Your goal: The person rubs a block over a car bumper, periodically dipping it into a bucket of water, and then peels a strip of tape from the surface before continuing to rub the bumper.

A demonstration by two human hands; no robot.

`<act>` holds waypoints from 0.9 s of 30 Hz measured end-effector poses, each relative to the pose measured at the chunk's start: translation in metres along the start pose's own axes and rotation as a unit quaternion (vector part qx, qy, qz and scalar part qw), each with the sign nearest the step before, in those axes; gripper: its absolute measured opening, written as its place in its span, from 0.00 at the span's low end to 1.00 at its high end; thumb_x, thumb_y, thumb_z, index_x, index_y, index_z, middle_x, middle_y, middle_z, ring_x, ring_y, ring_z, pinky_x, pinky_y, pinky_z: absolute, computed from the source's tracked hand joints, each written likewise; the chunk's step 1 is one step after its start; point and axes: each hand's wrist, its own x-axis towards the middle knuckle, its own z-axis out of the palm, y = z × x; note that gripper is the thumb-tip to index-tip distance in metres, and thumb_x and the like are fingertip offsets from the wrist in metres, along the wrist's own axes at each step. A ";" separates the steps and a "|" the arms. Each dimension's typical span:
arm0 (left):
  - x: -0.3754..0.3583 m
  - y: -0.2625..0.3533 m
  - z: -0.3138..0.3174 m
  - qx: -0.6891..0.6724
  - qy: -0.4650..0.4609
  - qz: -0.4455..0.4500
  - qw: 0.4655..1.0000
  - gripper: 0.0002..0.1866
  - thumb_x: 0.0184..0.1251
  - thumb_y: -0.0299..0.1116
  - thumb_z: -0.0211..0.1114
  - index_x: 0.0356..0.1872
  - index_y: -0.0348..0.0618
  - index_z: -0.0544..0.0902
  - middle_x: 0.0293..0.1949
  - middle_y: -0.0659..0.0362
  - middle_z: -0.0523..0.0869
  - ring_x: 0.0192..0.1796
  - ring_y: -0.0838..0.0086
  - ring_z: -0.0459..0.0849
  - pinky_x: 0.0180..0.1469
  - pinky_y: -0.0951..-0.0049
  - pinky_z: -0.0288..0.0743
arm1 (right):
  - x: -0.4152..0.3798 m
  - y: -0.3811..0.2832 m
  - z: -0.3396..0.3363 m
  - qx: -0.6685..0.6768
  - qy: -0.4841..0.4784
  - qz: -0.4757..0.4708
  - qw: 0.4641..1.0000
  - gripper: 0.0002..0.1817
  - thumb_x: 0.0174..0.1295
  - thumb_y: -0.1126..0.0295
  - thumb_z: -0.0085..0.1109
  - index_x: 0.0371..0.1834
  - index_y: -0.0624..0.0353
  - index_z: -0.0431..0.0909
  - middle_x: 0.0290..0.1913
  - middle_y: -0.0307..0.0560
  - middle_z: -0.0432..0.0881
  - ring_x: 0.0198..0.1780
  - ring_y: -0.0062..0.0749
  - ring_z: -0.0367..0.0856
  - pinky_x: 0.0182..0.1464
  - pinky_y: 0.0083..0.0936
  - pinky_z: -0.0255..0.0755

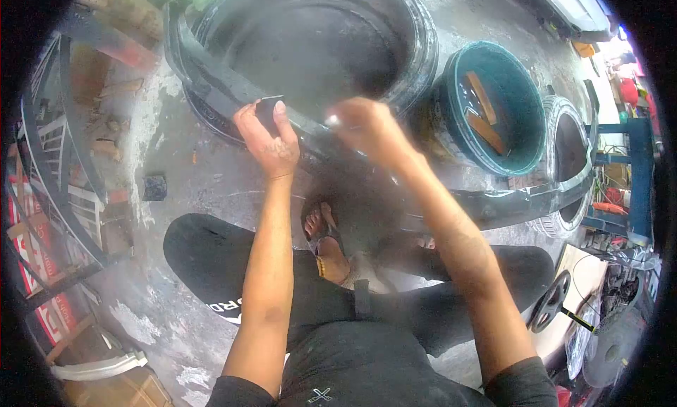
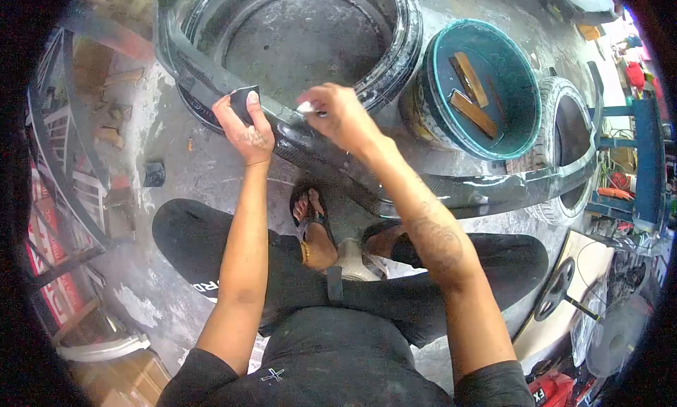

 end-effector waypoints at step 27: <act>0.028 -0.030 -0.005 0.027 0.097 -0.107 0.989 0.26 0.87 0.48 0.60 0.59 0.28 0.71 0.55 0.39 0.76 0.58 0.49 0.76 0.67 0.53 0.68 | 0.070 0.003 0.082 0.001 0.049 -0.110 0.993 0.05 0.60 0.78 0.70 0.39 0.64 0.90 0.38 0.64 0.90 0.42 0.60 0.91 0.46 0.43 0.84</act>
